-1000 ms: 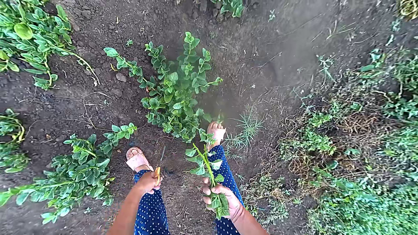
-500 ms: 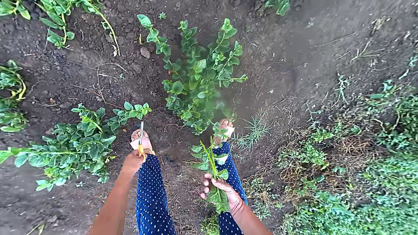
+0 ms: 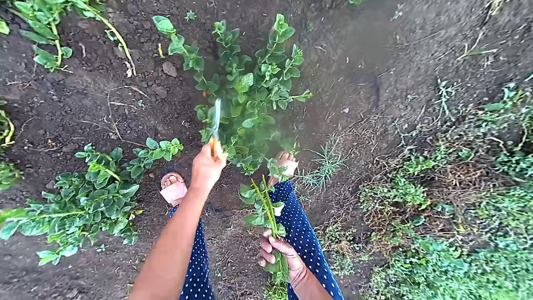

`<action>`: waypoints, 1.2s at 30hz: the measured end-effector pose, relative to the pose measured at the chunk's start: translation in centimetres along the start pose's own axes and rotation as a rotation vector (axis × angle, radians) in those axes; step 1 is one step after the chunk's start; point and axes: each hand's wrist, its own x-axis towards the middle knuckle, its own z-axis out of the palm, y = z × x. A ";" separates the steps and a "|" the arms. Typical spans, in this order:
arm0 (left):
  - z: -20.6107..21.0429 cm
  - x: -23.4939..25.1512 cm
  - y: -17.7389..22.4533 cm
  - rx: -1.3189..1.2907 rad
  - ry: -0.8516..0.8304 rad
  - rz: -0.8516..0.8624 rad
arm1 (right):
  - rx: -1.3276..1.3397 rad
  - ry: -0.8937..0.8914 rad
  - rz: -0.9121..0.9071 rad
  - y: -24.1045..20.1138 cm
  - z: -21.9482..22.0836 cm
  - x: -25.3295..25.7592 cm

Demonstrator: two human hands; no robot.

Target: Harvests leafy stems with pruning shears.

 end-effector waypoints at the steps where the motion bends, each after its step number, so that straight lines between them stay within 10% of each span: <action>1: 1.9 2.0 2.5 0.024 0.012 0.058 | 0.014 -0.002 -0.021 -0.8 0.2 -0.2; 4: 7.4 8.4 10.4 0.180 0.016 0.115 | 0.042 0.278 -0.088 -4.8 4.5 -0.3; 7: 12.2 14.4 15.4 0.333 0.068 0.120 | 0.070 -0.118 -0.247 -7.2 0.1 -1.1; 10: 15.1 17.7 17.4 0.434 0.117 0.087 | 0.073 -0.029 -0.357 -8.7 -0.4 -1.5; 21: 12.0 7.8 7.4 -0.406 0.162 0.042 | 0.066 0.399 -0.447 -13.7 2.4 0.3; 36: 13.8 1.5 5.4 0.315 -0.003 0.139 | -0.509 0.906 -0.259 -17.9 9.8 8.6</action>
